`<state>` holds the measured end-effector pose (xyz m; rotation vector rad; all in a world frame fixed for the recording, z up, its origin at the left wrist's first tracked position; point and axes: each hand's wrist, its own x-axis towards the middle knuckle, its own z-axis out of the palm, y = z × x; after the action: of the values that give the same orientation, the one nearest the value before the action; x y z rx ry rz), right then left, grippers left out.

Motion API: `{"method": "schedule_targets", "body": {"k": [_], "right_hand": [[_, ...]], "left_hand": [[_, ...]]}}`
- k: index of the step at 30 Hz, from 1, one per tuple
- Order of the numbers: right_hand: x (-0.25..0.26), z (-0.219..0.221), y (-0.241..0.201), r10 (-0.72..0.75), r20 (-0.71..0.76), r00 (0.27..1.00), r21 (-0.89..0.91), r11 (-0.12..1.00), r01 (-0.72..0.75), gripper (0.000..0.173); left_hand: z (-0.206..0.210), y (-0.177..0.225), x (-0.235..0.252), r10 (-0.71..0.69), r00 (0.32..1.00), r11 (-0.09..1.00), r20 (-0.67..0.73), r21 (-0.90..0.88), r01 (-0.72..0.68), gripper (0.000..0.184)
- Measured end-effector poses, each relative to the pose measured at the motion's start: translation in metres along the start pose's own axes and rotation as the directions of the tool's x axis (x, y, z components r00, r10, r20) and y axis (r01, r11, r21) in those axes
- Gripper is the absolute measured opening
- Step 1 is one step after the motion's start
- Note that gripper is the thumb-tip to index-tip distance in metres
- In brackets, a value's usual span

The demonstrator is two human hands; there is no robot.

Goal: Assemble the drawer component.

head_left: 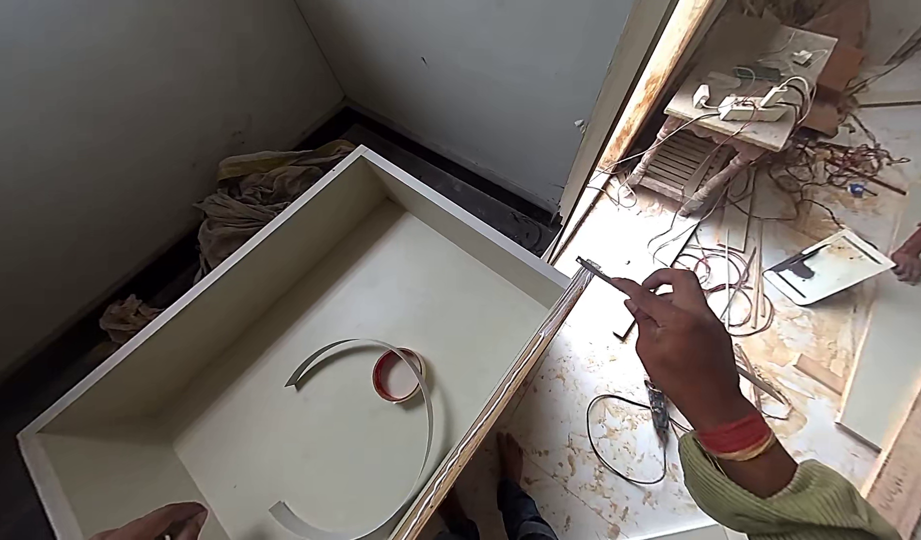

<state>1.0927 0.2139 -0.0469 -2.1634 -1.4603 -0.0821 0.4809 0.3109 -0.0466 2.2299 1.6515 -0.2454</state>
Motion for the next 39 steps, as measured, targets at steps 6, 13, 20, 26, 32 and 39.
{"method": "schedule_targets", "body": {"k": [6, 13, 20, 26, 32, 39], "right_hand": [[-0.038, -0.007, -0.041, 0.013, 0.132, 0.991, 0.020, 1.000, -0.015, 0.035], [-0.083, -0.003, -0.082, -0.053, 0.199, 0.978, 0.159, 0.987, 0.021, 0.038], [-0.028, 0.020, -0.021, 0.159, -0.042, 0.986, 0.269, 0.953, -0.142, 0.033], [-0.078, 0.025, -0.019, 0.019, -0.037, 0.999, 0.173, 0.985, -0.012, 0.034], [-0.024, -0.008, -0.015, 0.054, -0.016, 0.998, 0.048, 0.997, -0.053, 0.033], [-0.059, -0.008, -0.047, 0.018, 0.151, 0.988, 0.061, 0.998, -0.027, 0.036]], "left_hand": [[0.002, -0.007, 0.000, 0.023, 1.000, 0.999, -0.015, -0.049, -0.024, 0.036], [0.000, -0.007, 0.000, 0.019, 1.000, 0.999, 0.008, -0.049, -0.019, 0.036], [-0.001, -0.003, -0.001, 0.028, 1.000, 0.999, -0.005, -0.038, -0.028, 0.036], [0.000, -0.005, 0.001, 0.022, 1.000, 0.998, 0.008, -0.058, -0.022, 0.035], [0.000, -0.006, 0.001, 0.012, 0.999, 0.998, 0.040, -0.061, -0.010, 0.035], [0.005, -0.014, -0.002, 0.025, 1.000, 0.994, -0.010, -0.105, -0.026, 0.034]]}}
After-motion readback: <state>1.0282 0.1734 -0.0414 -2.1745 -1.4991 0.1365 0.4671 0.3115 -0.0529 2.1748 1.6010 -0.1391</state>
